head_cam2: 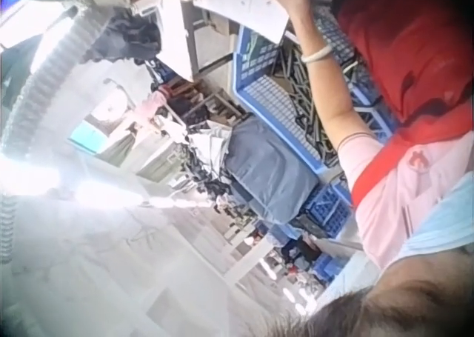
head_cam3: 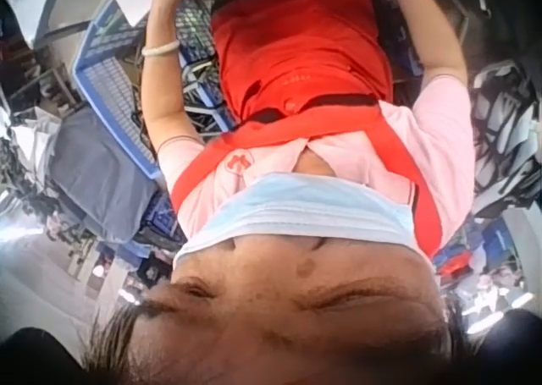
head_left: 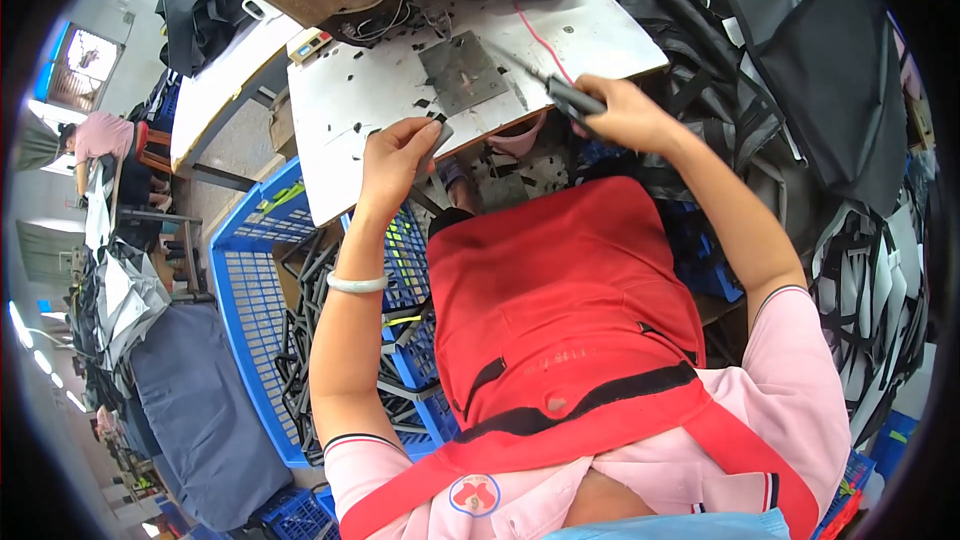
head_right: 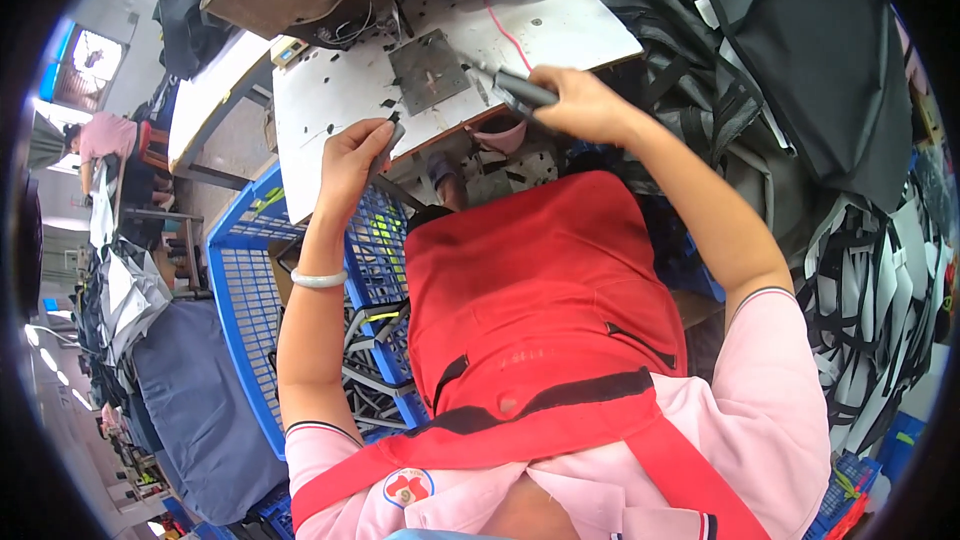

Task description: Sewing segments of grey straps using an industrial sewing machine.

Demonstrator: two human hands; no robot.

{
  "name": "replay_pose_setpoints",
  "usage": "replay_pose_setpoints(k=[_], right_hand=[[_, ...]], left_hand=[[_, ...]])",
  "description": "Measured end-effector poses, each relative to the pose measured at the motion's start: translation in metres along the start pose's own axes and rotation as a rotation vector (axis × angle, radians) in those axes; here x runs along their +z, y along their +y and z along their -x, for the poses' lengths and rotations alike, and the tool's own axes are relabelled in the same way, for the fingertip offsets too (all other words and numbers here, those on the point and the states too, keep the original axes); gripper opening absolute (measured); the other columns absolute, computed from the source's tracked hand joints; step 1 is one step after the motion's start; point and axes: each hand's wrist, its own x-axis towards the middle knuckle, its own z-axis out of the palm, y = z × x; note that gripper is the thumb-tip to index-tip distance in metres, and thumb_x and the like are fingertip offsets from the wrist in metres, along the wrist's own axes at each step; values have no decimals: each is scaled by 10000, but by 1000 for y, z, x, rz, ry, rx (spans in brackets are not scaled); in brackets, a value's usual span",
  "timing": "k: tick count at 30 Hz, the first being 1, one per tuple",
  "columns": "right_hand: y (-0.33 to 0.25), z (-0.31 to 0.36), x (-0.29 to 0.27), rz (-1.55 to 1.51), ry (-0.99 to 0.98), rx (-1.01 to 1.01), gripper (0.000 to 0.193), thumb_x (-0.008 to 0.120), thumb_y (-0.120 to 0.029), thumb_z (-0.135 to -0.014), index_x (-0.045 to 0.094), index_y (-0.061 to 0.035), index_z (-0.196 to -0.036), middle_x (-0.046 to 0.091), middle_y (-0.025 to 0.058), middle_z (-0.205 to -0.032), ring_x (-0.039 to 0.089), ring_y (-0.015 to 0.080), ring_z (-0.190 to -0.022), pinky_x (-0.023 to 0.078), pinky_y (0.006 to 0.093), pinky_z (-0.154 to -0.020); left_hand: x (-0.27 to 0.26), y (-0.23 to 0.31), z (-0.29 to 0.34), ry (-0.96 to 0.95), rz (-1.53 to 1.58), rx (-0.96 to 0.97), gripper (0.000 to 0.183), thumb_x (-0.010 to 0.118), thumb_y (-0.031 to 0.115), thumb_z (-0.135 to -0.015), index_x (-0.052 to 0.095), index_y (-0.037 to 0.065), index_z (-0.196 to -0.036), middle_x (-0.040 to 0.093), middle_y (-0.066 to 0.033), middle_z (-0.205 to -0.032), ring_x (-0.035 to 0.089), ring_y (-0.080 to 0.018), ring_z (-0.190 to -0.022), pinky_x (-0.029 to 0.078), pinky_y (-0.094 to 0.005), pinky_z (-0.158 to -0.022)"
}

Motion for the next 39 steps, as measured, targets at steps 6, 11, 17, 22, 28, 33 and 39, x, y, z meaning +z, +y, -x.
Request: replay_pose_setpoints(k=[6, 11, 17, 22, 28, 33, 39], right_hand=[[-16, 39, 56, -93, -94, -59, 551, 705, -339, -777, 577, 13, -1182, 665, 187, -948, 658, 274, -836, 500, 340, -782], [-16, 44, 64, 24, -81, -74, 704, 770, -427, -758, 521, 8, -1252, 650, 187, -959, 642, 294, -884, 496, 359, -796], [-14, 38, 75, 161, -20, -190, 681, 774, -430, -751, 536, 3, -1219, 652, 190, -873, 652, 310, -797, 503, 369, -746], [-17, 33, 74, 42, 6, -165, 487, 773, -367, -770, 602, 4, -1035, 614, 126, -681, 597, 227, -582, 464, 338, -569], [-6, 15, 47, 209, 56, -192, 338, 733, -262, -788, 620, -25, -1001, 630, 184, -712, 638, 280, -628, 482, 367, -599], [0, -43, -15, 804, 217, 2, 384, 695, -355, -807, 618, -74, -1057, 676, 152, -931, 649, 338, -908, 506, 427, -788], [40, -68, -31, 905, 420, -109, 388, 696, -338, -822, 641, -80, -1107, 608, 102, -1096, 600, 285, -1059, 514, 415, -854]], left_hand=[[12, 2, 2, 55, 40, 25, 253, 664, 200, -903, 693, -30, -1006, 631, -6, -726, 533, -66, -578, 420, -214, -550], [16, 8, 3, 75, 113, 40, 248, 665, 183, -905, 685, -33, -1026, 639, -13, -758, 537, -71, -587, 430, -208, -557], [17, -2, 3, 33, 68, 73, 265, 660, 183, -910, 672, -43, -1049, 631, -9, -751, 531, -72, -593, 428, -207, -556], [23, 0, 3, 23, 109, 57, 279, 660, 182, -910, 664, -52, -1063, 624, -3, -740, 522, -69, -593, 421, -208, -555], [21, 5, -3, 15, 102, 73, 273, 672, 183, -899, 669, -41, -1055, 627, -3, -741, 518, -67, -587, 422, -211, -545], [14, 23, -12, 107, -69, 209, 249, 692, 180, -877, 681, -39, -995, 628, -12, -730, 515, -59, -571, 415, -224, -513], [12, 56, -49, 241, -361, 428, 252, 658, 205, -844, 697, -6, -975, 673, -161, -845, 642, -292, -772, 482, -329, -720]])
